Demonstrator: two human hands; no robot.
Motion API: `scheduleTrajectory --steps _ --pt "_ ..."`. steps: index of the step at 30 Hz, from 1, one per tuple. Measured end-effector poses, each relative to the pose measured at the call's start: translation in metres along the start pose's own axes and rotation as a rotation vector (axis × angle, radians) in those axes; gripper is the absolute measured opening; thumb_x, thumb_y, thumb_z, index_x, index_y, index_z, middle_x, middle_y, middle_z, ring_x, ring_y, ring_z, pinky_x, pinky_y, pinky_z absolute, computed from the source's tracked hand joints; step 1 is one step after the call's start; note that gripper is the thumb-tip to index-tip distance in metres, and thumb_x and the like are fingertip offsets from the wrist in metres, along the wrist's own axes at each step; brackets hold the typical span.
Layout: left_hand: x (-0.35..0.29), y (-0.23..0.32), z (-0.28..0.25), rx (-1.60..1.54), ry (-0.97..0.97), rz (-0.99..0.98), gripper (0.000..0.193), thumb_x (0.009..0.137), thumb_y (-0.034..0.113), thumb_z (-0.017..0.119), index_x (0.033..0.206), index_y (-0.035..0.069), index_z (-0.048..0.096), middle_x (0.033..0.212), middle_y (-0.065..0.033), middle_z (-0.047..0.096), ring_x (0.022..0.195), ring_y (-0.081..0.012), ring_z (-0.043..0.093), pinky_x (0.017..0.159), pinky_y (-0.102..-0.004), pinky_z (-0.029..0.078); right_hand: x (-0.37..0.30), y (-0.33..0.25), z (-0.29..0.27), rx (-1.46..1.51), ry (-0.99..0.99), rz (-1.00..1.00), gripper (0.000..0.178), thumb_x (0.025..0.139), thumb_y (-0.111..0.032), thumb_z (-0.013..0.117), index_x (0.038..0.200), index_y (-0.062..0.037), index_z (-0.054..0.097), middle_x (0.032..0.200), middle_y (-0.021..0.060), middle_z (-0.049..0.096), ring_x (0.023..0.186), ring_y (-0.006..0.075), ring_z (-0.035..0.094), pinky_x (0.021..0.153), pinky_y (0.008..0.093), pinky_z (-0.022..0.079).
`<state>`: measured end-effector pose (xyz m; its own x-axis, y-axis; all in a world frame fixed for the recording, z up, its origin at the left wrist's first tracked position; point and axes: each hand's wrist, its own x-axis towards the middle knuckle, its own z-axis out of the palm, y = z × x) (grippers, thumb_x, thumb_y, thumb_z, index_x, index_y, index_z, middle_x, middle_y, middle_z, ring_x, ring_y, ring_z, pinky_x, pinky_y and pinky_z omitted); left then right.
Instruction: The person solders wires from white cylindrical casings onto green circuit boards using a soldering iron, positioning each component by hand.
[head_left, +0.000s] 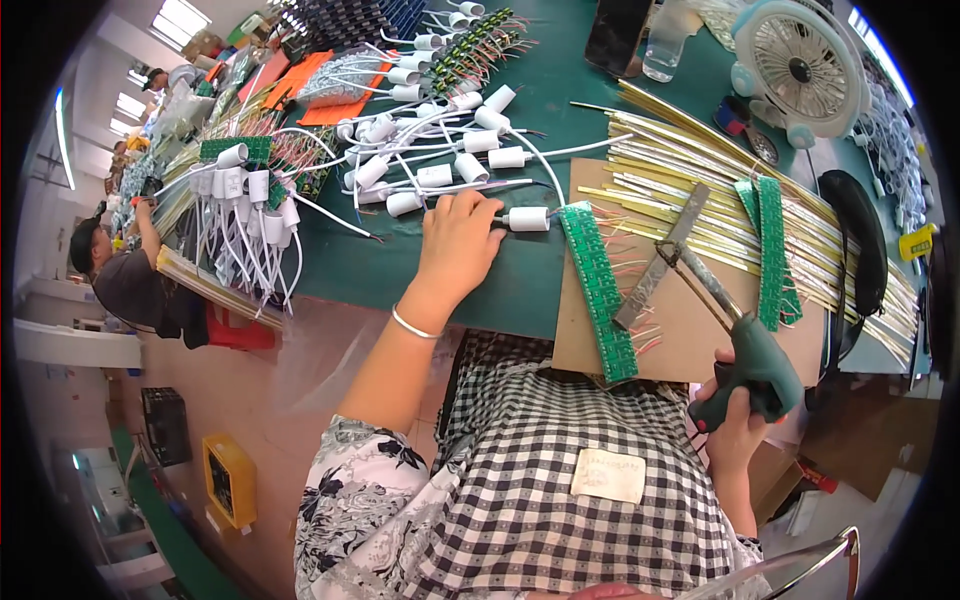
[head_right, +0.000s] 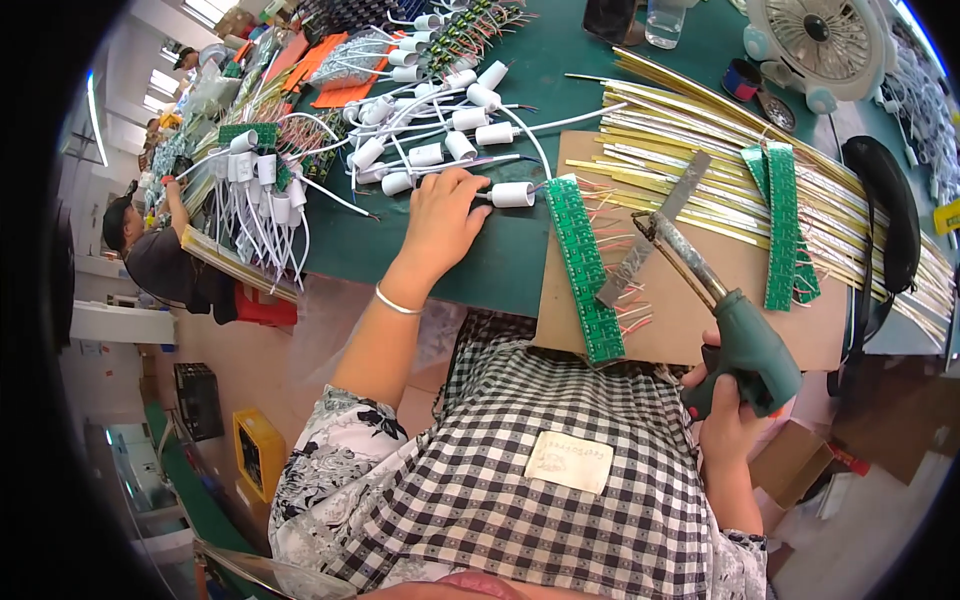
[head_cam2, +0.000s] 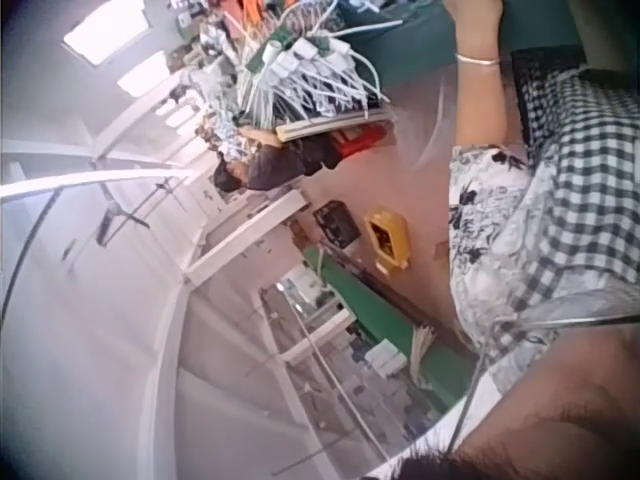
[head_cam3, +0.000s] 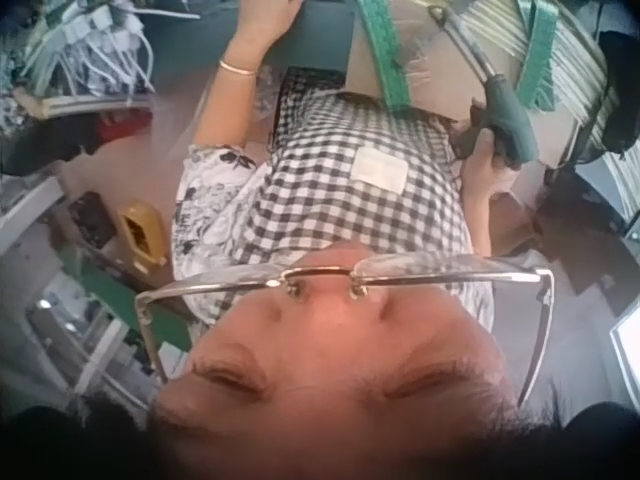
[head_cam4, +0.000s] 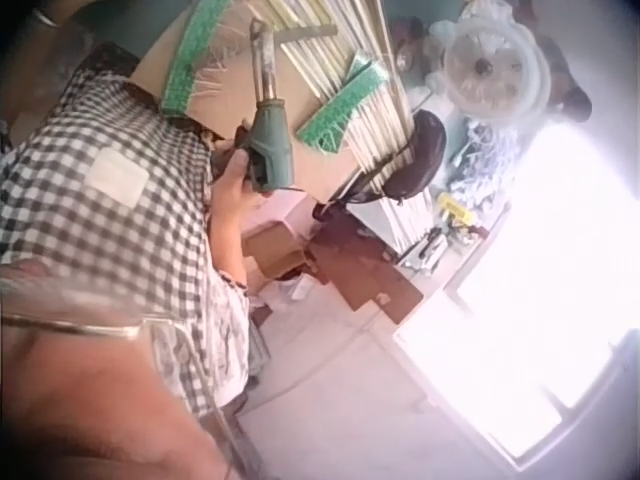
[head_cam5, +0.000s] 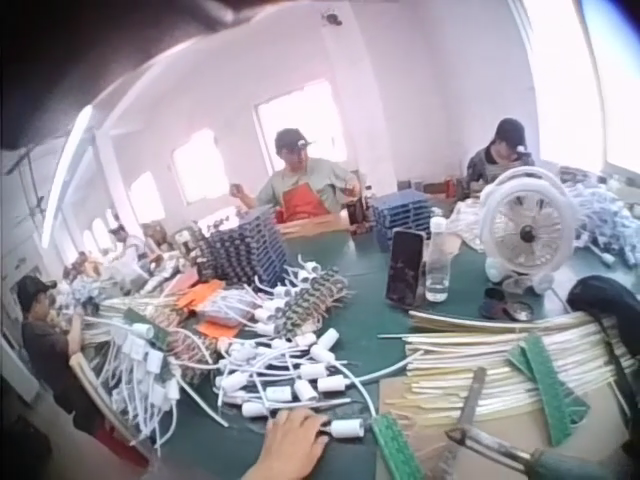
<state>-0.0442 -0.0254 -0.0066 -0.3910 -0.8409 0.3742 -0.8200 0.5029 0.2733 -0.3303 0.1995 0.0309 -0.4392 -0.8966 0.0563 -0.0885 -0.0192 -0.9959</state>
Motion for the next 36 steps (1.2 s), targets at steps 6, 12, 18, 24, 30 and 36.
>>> scheduleTrajectory --steps 6,12,18,24,30,36 --pt "0.002 0.013 -0.004 0.040 0.168 0.135 0.019 0.072 0.015 0.070 0.087 0.013 0.059 0.091 -0.0002 0.055 0.093 -0.0213 0.050 0.084 -0.0372 0.033 -0.013 -0.001 -0.004 0.120 0.001 -0.028 0.043 0.089 -0.028 0.058 0.120 0.0002 0.048 0.109 0.0150 0.060 0.066 0.0159 0.060 0.059 0.0263 0.048" --pt "0.001 0.029 -0.027 0.148 0.071 0.304 0.016 0.071 0.016 0.070 0.083 0.013 0.059 0.078 -0.0005 0.055 0.077 -0.0205 0.052 0.073 -0.0352 0.038 -0.013 -0.001 -0.001 0.148 0.024 -0.031 0.043 0.089 -0.029 0.059 0.119 0.0001 0.049 0.109 0.0140 0.060 0.067 0.0152 0.060 0.058 0.0253 0.048" --pt "0.000 -0.013 0.015 -0.041 0.154 0.262 0.010 0.076 0.019 0.065 0.077 0.012 0.059 0.074 -0.0019 0.051 0.074 -0.0222 0.052 0.067 -0.0353 0.039 -0.003 -0.002 0.014 0.100 0.032 -0.030 0.046 0.090 -0.033 0.056 0.118 0.0028 0.048 0.106 0.0134 0.059 0.066 0.0128 0.056 0.052 0.0228 0.046" --pt "0.012 -0.032 -0.004 -0.306 0.170 0.333 0.010 0.076 0.015 0.066 0.084 0.010 0.062 0.087 -0.0058 0.058 0.082 -0.0259 0.055 0.072 -0.0367 0.042 0.007 0.001 0.017 0.094 -0.020 -0.038 0.048 0.090 -0.034 0.056 0.121 0.0014 0.046 0.108 0.0134 0.059 0.066 0.0128 0.055 0.053 0.0234 0.046" --pt "-0.048 -0.050 -0.055 0.023 0.414 -0.039 0.042 0.068 0.019 0.073 0.107 0.012 0.057 0.106 -0.0047 0.057 0.100 -0.0276 0.051 0.089 -0.0424 0.033 0.011 0.007 0.024 0.118 0.054 -0.031 0.049 0.091 -0.034 0.055 0.123 0.0011 0.045 0.110 0.0130 0.059 0.068 0.0131 0.055 0.056 0.0235 0.046" --pt "-0.099 -0.104 -0.050 0.018 0.150 -0.497 0.046 0.069 0.021 0.075 0.108 0.008 0.054 0.108 -0.0088 0.056 0.102 -0.0305 0.050 0.092 -0.0439 0.034 0.027 0.006 0.032 0.151 -0.013 0.065 0.055 0.088 -0.035 0.060 0.125 0.0014 0.043 0.109 0.0161 0.058 0.066 0.0152 0.058 0.056 0.0255 0.049"
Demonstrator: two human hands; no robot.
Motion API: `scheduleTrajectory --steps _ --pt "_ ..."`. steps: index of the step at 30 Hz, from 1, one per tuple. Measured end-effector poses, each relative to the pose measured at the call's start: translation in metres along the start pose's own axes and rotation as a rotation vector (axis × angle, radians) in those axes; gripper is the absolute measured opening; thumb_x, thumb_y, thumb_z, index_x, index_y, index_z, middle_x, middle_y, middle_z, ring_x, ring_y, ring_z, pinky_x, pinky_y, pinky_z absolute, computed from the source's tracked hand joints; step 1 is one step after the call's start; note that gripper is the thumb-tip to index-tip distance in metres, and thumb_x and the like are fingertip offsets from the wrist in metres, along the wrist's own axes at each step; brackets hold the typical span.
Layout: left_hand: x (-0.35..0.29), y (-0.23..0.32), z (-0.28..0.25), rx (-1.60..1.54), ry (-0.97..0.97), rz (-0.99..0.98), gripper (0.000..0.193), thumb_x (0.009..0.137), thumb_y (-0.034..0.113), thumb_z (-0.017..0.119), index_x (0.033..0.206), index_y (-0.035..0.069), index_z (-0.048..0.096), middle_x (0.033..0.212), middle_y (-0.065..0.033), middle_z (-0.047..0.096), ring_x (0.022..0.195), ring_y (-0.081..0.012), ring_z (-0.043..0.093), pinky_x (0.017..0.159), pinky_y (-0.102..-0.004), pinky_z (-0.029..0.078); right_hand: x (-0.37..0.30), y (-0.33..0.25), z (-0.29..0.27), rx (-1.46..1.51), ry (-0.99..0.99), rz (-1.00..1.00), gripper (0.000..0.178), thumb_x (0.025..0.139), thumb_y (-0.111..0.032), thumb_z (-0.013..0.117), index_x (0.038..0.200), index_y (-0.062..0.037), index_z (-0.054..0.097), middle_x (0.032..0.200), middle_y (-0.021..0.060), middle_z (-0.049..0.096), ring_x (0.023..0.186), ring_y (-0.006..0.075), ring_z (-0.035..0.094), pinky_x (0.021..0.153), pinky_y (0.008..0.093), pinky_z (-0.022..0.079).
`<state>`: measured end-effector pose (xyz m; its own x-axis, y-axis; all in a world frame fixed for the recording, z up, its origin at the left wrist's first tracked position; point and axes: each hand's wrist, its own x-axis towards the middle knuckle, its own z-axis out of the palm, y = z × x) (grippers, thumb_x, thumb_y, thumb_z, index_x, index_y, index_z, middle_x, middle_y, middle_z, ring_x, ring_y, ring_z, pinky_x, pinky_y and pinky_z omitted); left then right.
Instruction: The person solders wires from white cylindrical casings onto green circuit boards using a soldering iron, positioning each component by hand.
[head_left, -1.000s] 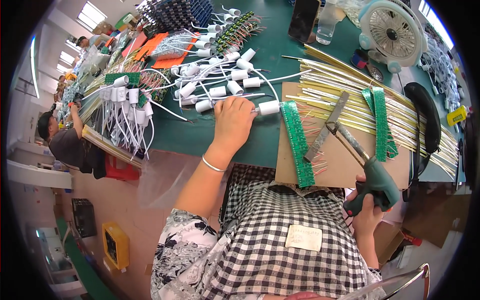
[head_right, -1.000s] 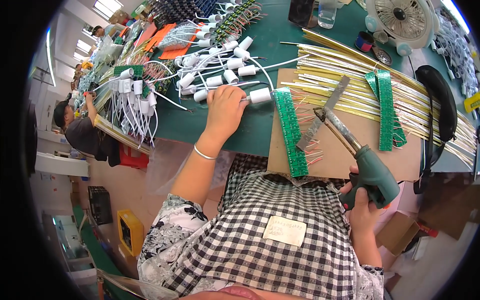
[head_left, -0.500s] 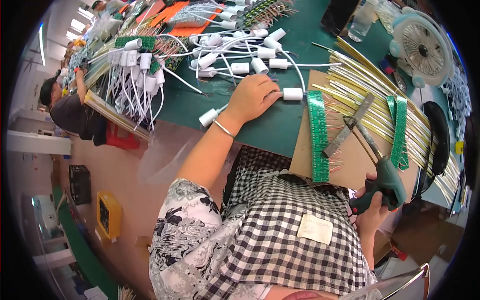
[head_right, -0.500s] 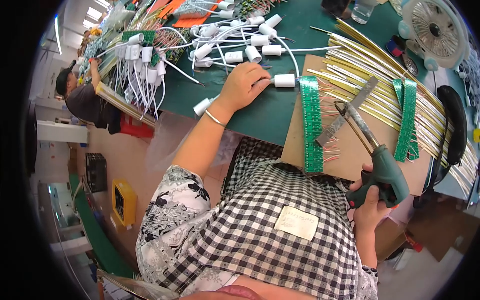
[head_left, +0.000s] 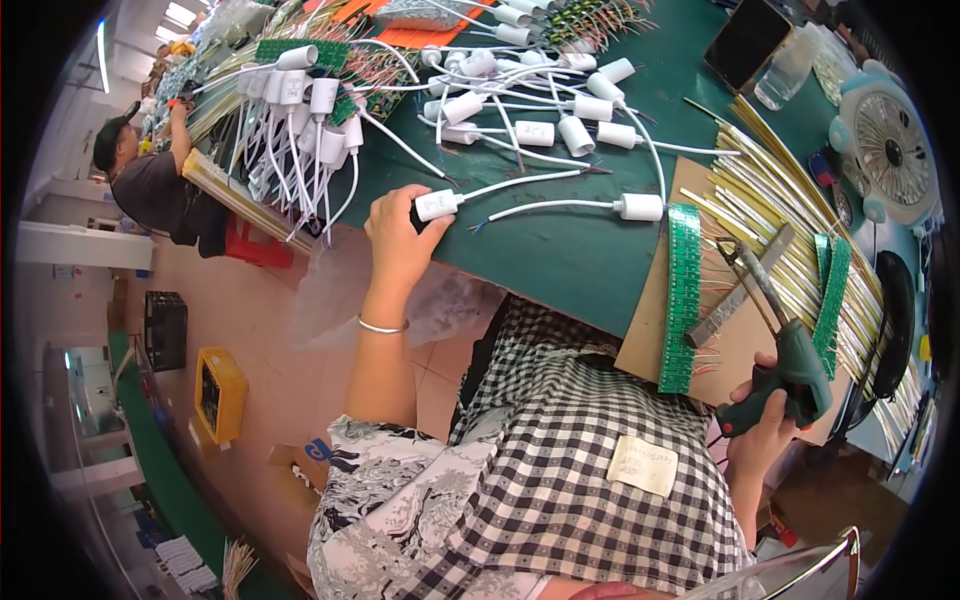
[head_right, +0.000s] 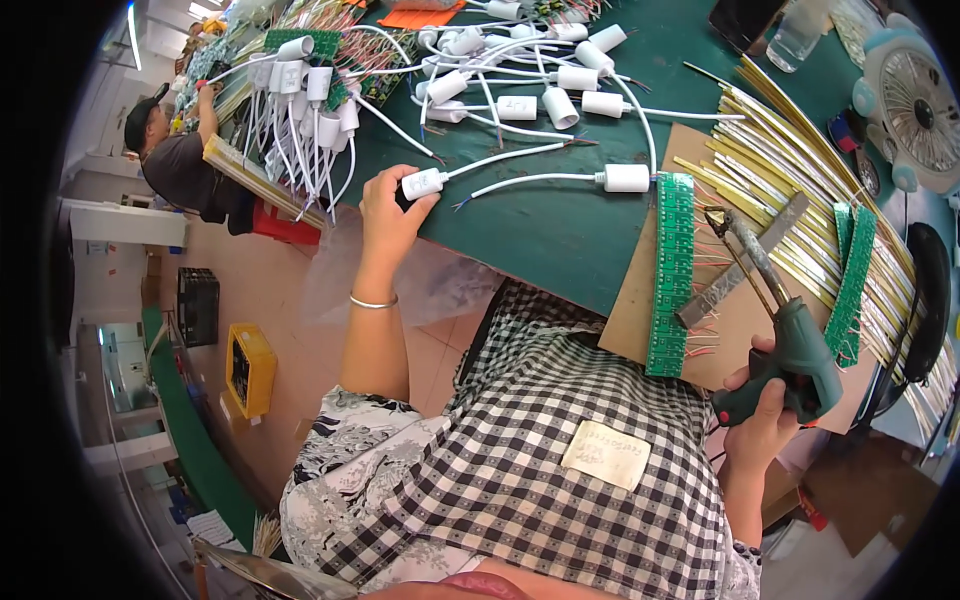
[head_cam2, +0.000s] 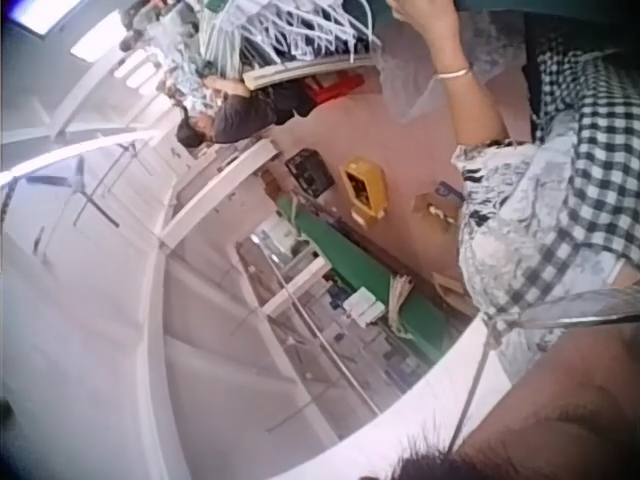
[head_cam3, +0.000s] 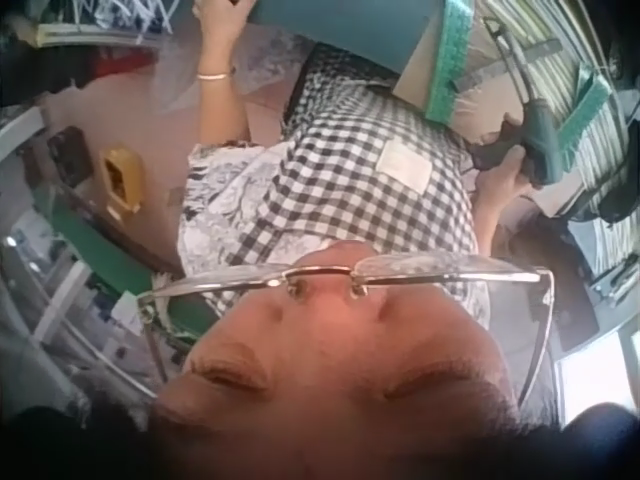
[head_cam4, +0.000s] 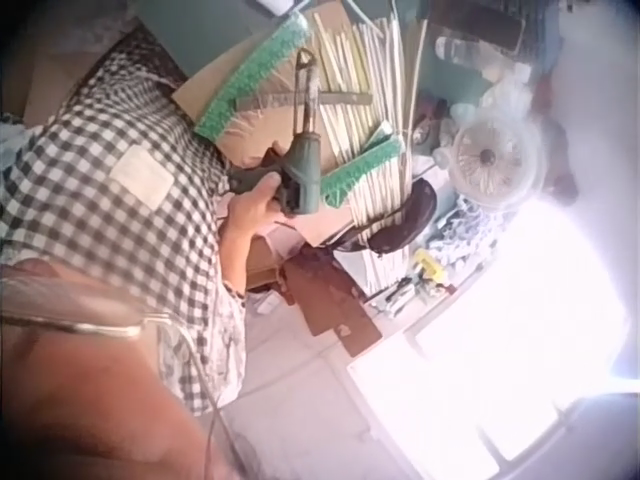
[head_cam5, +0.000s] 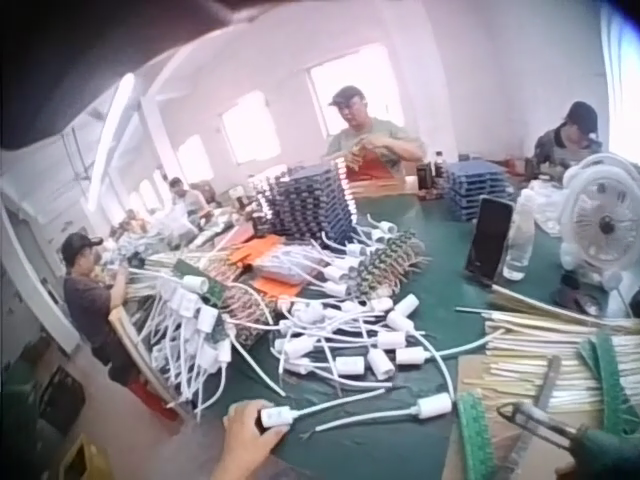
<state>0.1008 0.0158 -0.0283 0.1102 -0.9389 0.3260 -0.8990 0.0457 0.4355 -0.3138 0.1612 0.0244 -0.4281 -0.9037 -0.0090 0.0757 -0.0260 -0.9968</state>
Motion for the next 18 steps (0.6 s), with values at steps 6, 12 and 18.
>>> scheduleTrajectory --steps 6,12,18 --pt "0.002 0.008 -0.008 -1.203 0.150 -0.052 0.039 0.073 0.007 0.071 0.106 0.006 0.050 0.109 -0.0128 0.057 0.102 -0.0223 0.055 0.086 -0.0364 0.046 0.001 -0.006 0.008 0.010 -0.040 -0.022 0.053 0.089 -0.034 0.058 0.125 0.0020 0.042 0.110 0.0158 0.058 0.067 0.0152 0.058 0.056 0.0285 0.052" --pt "0.020 0.097 -0.038 -1.225 0.070 0.545 0.036 0.079 0.011 0.068 0.106 0.006 0.044 0.107 -0.0163 0.058 0.098 -0.0257 0.058 0.086 -0.0374 0.047 -0.007 0.008 0.002 0.157 0.042 0.054 0.061 0.088 -0.044 0.056 0.125 0.0030 0.042 0.102 0.0148 0.059 0.065 0.0176 0.058 0.050 0.0281 0.051" --pt "-0.026 0.179 0.004 -0.611 -0.479 0.668 0.029 0.080 0.015 0.065 0.103 0.003 0.052 0.086 -0.0140 0.058 0.074 -0.0319 0.058 0.066 -0.0350 0.048 -0.012 0.008 0.002 0.311 -0.096 0.196 0.064 0.086 -0.056 0.050 0.107 0.0042 0.047 0.079 0.0144 0.059 0.065 0.0260 0.059 0.070 0.0442 0.051"
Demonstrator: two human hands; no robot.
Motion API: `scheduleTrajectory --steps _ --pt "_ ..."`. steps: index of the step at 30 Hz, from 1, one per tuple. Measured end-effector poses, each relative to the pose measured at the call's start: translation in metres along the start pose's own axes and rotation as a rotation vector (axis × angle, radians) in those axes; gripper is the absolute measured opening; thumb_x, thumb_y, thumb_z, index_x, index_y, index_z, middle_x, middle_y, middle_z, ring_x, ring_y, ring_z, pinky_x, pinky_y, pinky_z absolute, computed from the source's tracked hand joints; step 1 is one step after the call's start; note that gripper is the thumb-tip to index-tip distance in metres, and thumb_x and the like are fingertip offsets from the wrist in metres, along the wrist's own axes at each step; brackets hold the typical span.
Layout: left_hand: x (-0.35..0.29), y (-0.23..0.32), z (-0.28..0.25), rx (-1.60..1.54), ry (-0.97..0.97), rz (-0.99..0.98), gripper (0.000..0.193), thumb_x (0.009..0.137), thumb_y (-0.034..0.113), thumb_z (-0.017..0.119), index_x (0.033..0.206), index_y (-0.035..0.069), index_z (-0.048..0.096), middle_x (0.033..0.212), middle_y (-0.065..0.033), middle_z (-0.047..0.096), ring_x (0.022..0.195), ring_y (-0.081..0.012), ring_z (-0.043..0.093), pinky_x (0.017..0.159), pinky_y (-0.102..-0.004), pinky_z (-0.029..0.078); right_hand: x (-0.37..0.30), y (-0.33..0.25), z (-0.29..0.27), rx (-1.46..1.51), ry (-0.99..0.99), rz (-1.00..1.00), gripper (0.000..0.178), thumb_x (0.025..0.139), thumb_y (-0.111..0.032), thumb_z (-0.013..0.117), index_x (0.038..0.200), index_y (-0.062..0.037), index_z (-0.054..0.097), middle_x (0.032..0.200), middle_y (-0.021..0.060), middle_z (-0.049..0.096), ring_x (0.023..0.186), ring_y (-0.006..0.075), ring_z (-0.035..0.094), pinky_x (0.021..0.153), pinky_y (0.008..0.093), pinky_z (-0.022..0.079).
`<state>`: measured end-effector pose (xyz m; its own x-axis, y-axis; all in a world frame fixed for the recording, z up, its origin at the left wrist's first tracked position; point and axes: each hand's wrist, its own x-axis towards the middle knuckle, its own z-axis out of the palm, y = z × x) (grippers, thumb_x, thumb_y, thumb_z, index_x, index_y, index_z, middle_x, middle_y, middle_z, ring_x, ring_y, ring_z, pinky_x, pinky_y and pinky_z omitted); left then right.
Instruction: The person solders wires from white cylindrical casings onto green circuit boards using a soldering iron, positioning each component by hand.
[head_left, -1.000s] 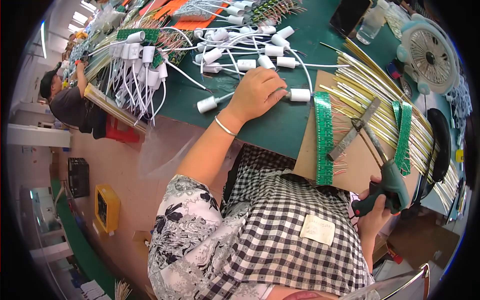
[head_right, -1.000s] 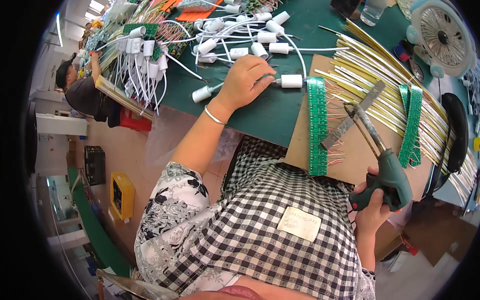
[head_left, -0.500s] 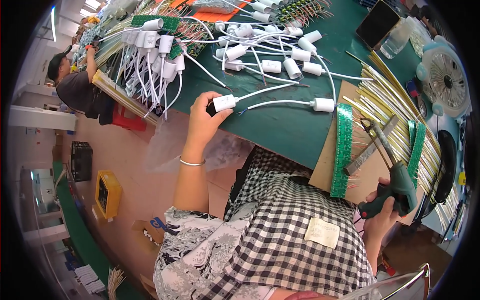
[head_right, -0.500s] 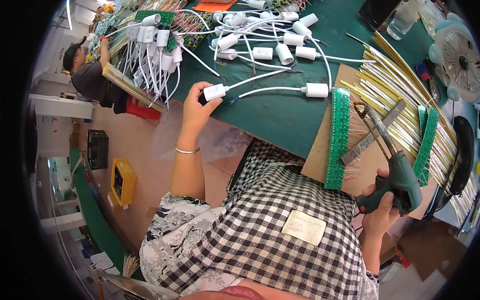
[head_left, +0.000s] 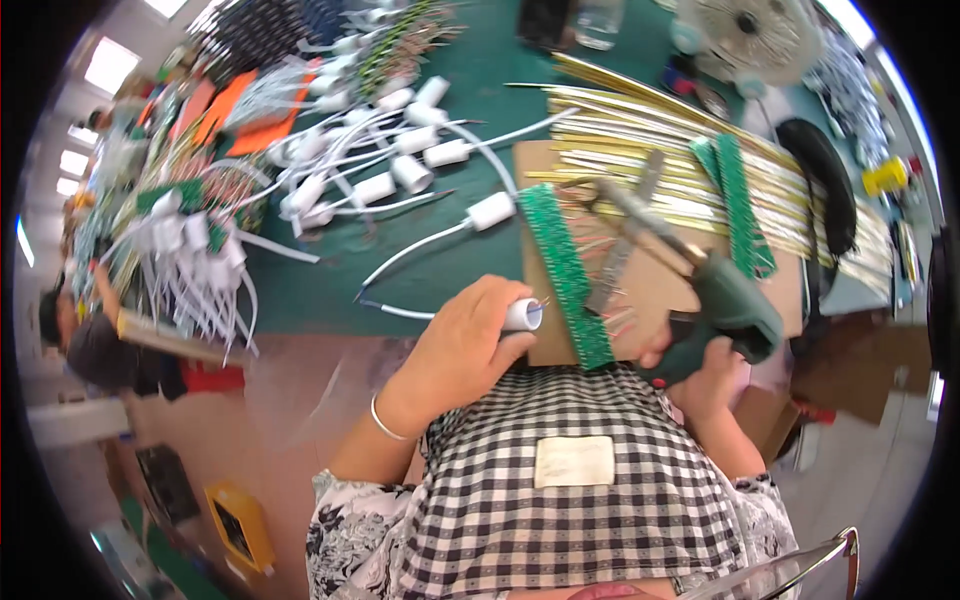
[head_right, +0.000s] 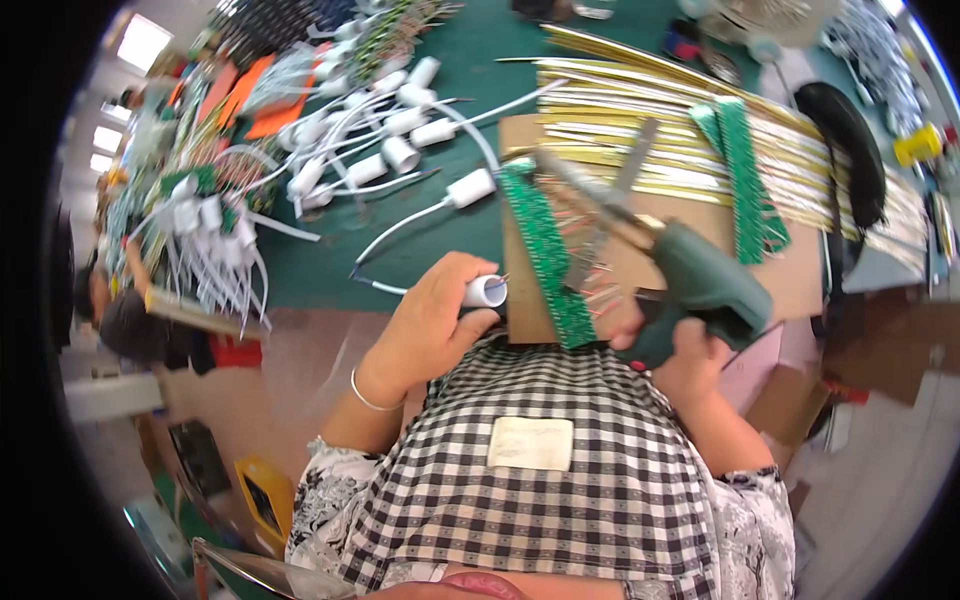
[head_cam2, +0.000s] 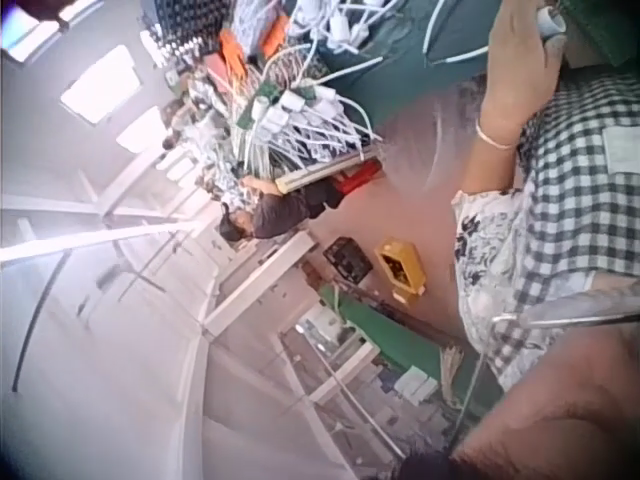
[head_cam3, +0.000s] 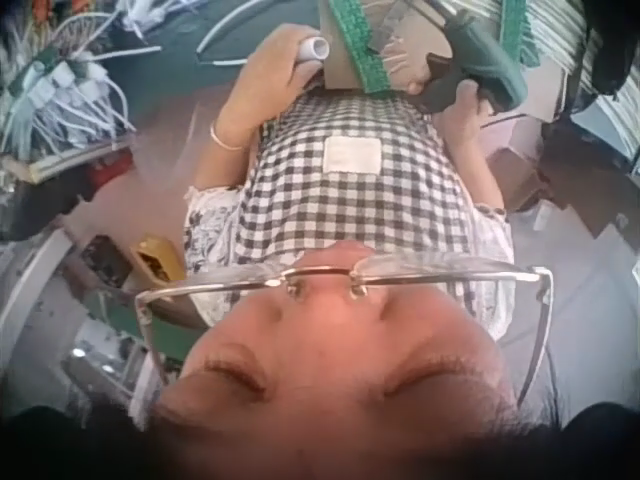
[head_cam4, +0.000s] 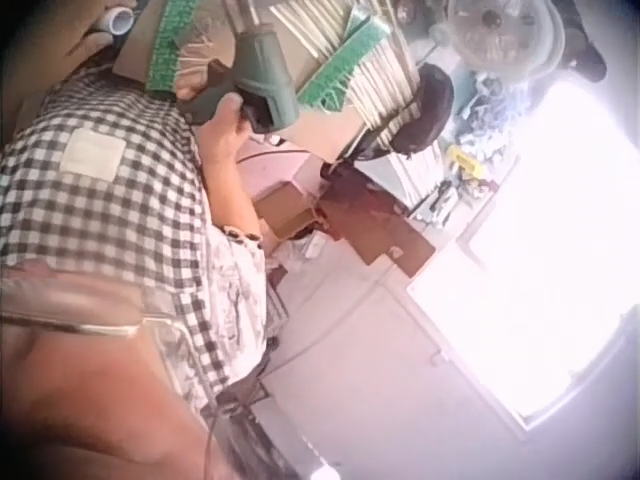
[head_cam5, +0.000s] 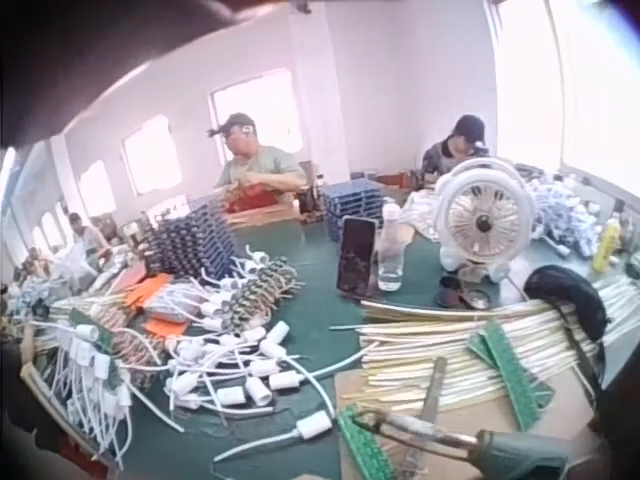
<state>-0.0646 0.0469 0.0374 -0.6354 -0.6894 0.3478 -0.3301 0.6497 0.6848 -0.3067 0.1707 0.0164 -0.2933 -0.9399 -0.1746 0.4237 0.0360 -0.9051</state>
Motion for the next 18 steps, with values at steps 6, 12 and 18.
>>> scheduleTrajectory --steps 6,12,18 --pt "0.002 0.014 0.025 -0.190 -0.051 -0.138 0.014 0.084 0.014 0.060 0.090 0.002 0.059 0.080 -0.0094 0.060 0.062 -0.0179 0.056 0.057 -0.0264 0.044 0.007 -0.013 0.028 -0.309 -0.134 0.104 0.017 0.087 -0.010 0.055 0.103 -0.0022 0.055 0.087 0.0080 0.060 0.075 0.0153 0.058 0.072 0.0298 0.049" --pt "0.008 0.032 0.040 -0.230 -0.043 -0.146 0.009 0.078 0.006 0.061 0.086 0.002 0.058 0.073 -0.0122 0.058 0.058 -0.0288 0.057 0.052 -0.0343 0.045 0.014 -0.001 0.040 -0.216 -0.109 0.111 0.024 0.080 -0.008 0.069 0.102 -0.0047 0.059 0.092 0.0001 0.062 0.081 0.0056 0.058 0.070 0.0205 0.048" --pt "0.007 0.030 0.050 -0.164 -0.023 -0.054 0.011 0.075 0.004 0.061 0.085 0.001 0.057 0.074 -0.0120 0.057 0.059 -0.0289 0.057 0.053 -0.0348 0.044 0.015 0.001 0.038 -0.218 -0.168 0.103 0.021 0.082 -0.006 0.066 0.100 -0.0033 0.058 0.088 0.0009 0.061 0.079 0.0069 0.057 0.067 0.0226 0.049"
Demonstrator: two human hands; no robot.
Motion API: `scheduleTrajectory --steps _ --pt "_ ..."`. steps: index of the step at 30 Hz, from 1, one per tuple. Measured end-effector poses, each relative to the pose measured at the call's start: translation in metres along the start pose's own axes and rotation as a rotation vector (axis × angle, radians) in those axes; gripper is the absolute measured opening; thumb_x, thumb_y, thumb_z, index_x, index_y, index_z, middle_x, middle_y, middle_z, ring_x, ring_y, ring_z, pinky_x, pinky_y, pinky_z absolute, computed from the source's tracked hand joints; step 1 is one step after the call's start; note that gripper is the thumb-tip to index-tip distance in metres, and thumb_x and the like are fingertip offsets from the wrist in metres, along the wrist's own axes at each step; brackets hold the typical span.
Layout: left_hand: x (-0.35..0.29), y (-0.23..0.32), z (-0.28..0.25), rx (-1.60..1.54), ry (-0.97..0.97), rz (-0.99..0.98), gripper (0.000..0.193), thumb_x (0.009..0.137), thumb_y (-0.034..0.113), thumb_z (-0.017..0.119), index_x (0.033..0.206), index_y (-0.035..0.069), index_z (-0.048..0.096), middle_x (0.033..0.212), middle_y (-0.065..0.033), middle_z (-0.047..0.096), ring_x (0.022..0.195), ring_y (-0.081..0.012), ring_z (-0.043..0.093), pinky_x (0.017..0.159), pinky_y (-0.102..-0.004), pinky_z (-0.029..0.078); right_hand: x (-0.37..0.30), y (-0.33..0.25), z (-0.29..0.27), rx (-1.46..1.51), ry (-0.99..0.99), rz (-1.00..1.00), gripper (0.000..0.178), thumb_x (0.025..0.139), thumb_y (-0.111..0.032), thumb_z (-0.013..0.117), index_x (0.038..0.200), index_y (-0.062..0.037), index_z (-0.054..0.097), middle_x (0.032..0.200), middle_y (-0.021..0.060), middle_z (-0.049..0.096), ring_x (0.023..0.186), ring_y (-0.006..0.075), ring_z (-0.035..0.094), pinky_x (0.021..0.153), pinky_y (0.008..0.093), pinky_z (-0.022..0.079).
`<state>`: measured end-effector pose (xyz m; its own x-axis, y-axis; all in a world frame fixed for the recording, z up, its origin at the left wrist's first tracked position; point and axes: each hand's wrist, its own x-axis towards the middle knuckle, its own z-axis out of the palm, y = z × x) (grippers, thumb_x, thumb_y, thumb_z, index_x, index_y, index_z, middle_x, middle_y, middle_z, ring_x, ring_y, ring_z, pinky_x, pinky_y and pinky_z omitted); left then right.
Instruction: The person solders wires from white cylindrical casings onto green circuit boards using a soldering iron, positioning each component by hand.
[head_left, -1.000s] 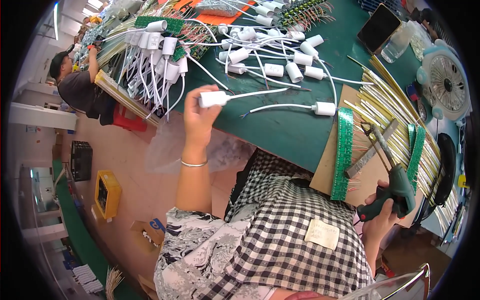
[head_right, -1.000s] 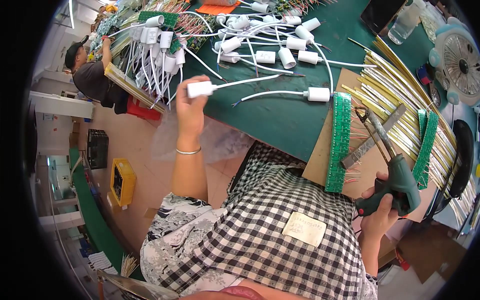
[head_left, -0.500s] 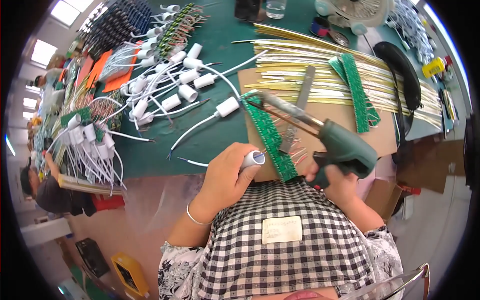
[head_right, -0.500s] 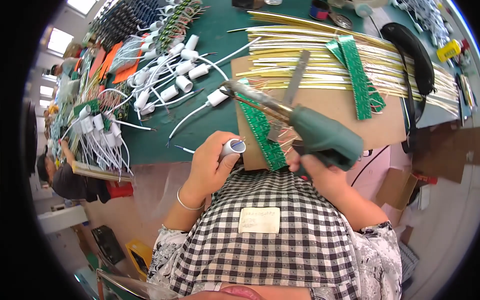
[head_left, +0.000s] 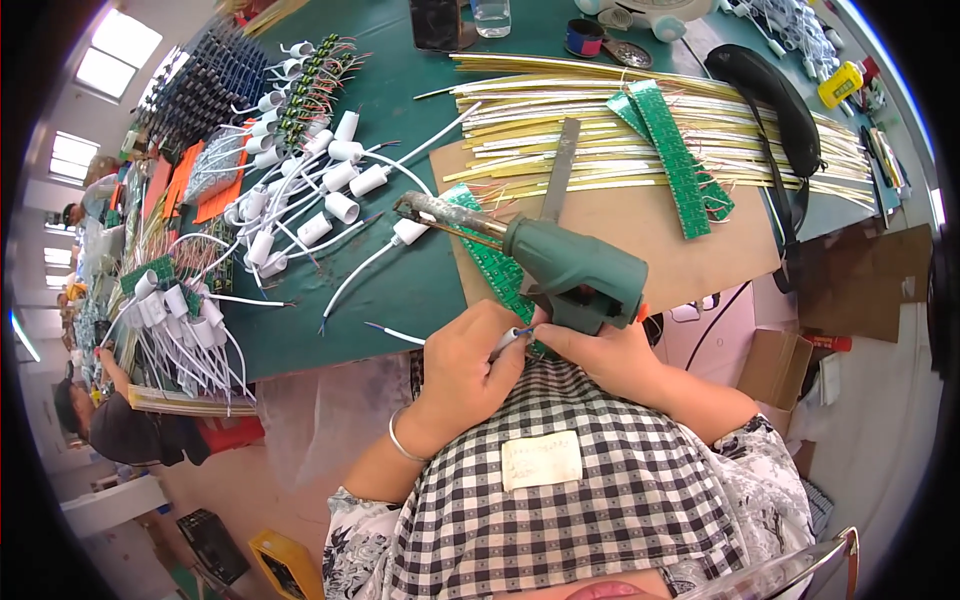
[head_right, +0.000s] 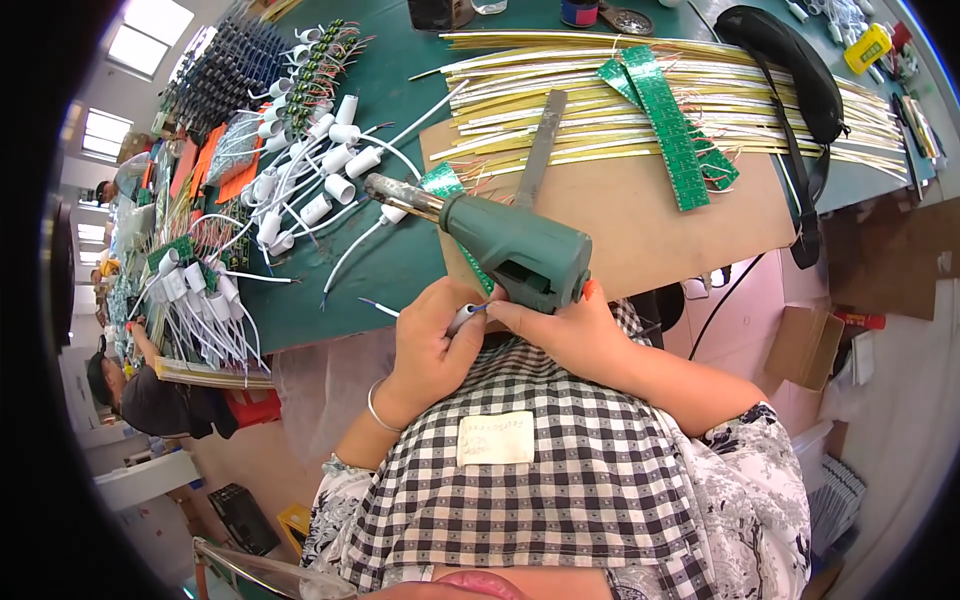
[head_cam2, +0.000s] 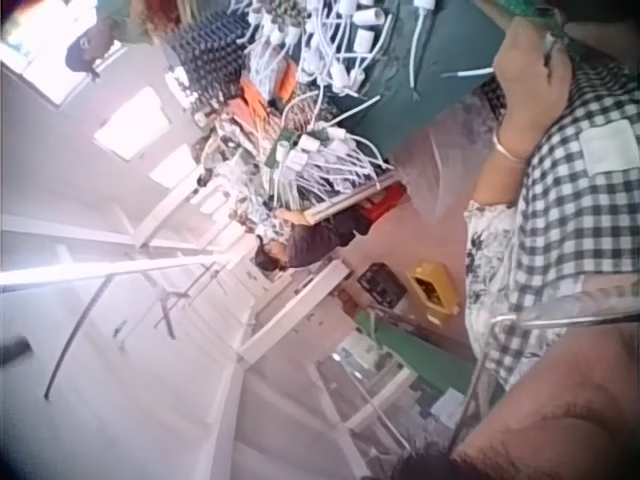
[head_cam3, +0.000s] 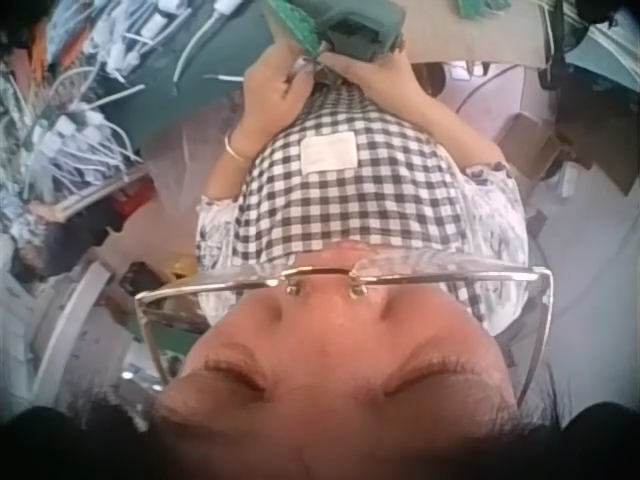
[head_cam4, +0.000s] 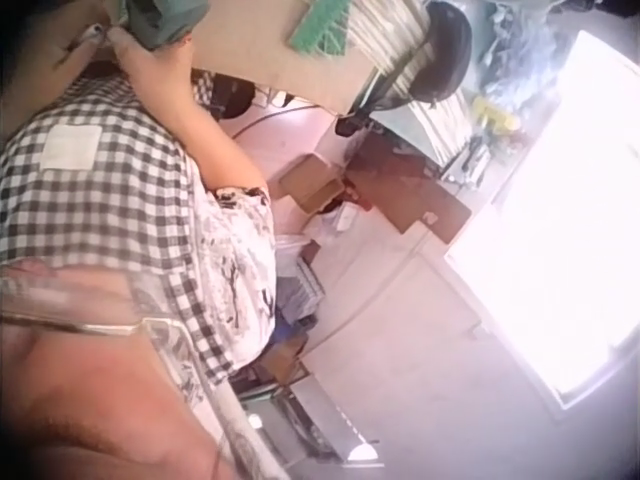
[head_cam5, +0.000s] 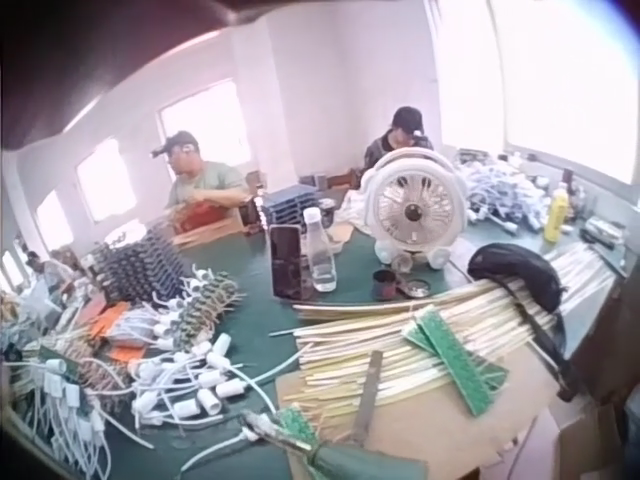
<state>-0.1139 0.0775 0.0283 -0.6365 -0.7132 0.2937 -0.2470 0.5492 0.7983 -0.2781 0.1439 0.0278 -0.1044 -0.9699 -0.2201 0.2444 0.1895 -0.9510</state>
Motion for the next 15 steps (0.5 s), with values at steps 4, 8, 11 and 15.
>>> scheduleTrajectory --steps 4,8,11,15 --pt "-0.001 0.001 0.003 0.094 -0.044 0.024 0.012 0.074 0.006 0.062 0.085 0.003 0.057 0.075 -0.0115 0.057 0.061 -0.0291 0.057 0.053 -0.0355 0.045 0.000 0.001 0.001 0.074 0.009 0.029 0.020 0.083 -0.007 0.065 0.101 -0.0028 0.057 0.086 0.0007 0.061 0.079 0.0065 0.057 0.067 0.0227 0.049" --pt "-0.001 0.007 0.000 0.065 0.007 -0.029 0.013 0.075 0.009 0.063 0.086 0.004 0.059 0.075 -0.0116 0.059 0.061 -0.0295 0.058 0.053 -0.0360 0.045 0.001 0.008 0.004 -0.018 0.079 -0.042 0.019 0.083 -0.006 0.064 0.100 -0.0025 0.057 0.087 0.0007 0.060 0.078 0.0064 0.056 0.068 0.0236 0.049" --pt "-0.002 0.002 -0.002 0.075 -0.035 -0.081 0.013 0.075 0.009 0.063 0.086 0.004 0.059 0.074 -0.0120 0.059 0.061 -0.0295 0.058 0.053 -0.0363 0.045 0.003 0.014 0.005 -0.044 0.089 -0.079 0.020 0.082 -0.005 0.063 0.101 -0.0022 0.056 0.089 0.0011 0.060 0.079 0.0069 0.056 0.069 0.0242 0.049" --pt "-0.003 -0.005 -0.001 0.045 -0.044 -0.108 0.012 0.075 0.009 0.063 0.085 0.004 0.060 0.073 -0.0122 0.059 0.061 -0.0296 0.058 0.053 -0.0368 0.044 0.004 0.020 0.008 -0.179 0.083 -0.166 0.023 0.081 -0.003 0.062 0.103 -0.0017 0.054 0.091 0.0024 0.059 0.080 0.0079 0.057 0.069 0.0242 0.049"
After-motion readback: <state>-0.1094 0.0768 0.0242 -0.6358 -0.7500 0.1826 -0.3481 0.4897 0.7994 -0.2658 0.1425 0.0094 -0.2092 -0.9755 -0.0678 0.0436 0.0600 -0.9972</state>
